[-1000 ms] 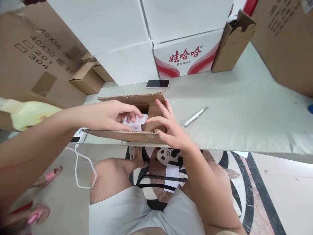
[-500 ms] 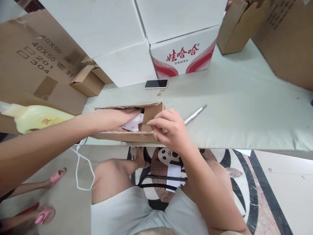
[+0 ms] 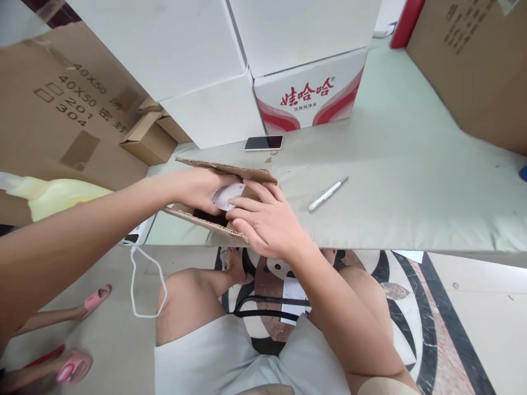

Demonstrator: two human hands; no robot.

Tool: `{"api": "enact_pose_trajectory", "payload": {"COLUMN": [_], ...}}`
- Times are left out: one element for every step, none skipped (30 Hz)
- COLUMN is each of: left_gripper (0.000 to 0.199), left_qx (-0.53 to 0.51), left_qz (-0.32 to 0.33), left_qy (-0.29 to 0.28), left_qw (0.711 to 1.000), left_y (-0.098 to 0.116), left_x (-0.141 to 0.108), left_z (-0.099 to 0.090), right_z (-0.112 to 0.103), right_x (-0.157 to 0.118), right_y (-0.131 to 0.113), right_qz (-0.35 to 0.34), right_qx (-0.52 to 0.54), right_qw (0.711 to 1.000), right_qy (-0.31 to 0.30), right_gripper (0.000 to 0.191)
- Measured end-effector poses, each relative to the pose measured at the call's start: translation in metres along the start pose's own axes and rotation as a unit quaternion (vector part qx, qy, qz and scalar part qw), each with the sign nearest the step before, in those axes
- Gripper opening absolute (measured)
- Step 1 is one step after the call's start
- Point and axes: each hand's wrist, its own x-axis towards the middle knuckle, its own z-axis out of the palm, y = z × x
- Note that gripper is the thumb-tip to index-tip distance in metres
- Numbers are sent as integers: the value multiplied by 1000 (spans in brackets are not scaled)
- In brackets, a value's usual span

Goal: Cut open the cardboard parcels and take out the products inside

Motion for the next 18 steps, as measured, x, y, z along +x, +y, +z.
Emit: {"api": "enact_pose_trajectory", "payload": {"left_gripper": [61,59,59,59,60,62,62,63,64,64,65,66,67,68,69,71,73,75], "left_qx": [24,63,89,102,109,115,118,119,118,115,109,102,93,84,75,65,55,46], "left_qz": [2,7,9,8,4,0,-4,-8,-11,-14,-20,-29,-41,-53,-64,-73,-81,-89], "left_qy": [-5,-16,-19,-15,-10,-5,2,6,10,13,18,24,32,42,52,64,79,99], "left_qw": [1000,998,996,995,994,993,993,993,993,993,994,994,994,994,994,993,992,990], "left_y": [-1,-3,-3,-3,-3,-3,-2,-2,-1,-1,-1,-1,-3,-5,-8,-11,-15,-19], "left_x": [4,8,12,16,19,22,24,26,26,26,24,22,19,16,12,7,2,-4], "left_z": [-2,-5,-8,-11,-15,-19,-22,-26,-30,-33,-37,-40,-44,-48,-51,-54,-57,-60], "right_z": [2,3,4,5,5,5,4,2,1,0,-2,-3,-3,-4,-4,-5,-6,-6], "right_x": [0,0,-1,-1,-2,-3,-4,-6,-7,-8,-10,-11,-12,-14,-15,-16,-17,-17], "right_y": [3,6,9,12,15,18,21,24,26,28,30,32,33,35,36,37,38,38], "right_qz": [8,17,25,33,41,47,54,63,73,82,88,91,93,92,90,85,79,74], "right_qx": [-7,-16,-25,-33,-37,-38,-39,-40,-40,-40,-37,-33,-28,-22,-17,-11,-3,6], "right_qw": [1000,999,997,994,990,984,977,969,960,953,947,944,942,942,942,942,942,942], "right_qy": [21,45,70,100,133,168,204,237,267,290,305,315,320,323,324,325,326,327], "right_gripper": [48,45,42,40,38,36,36,35,34,34,34,34,33,32,32,31,30,30]}}
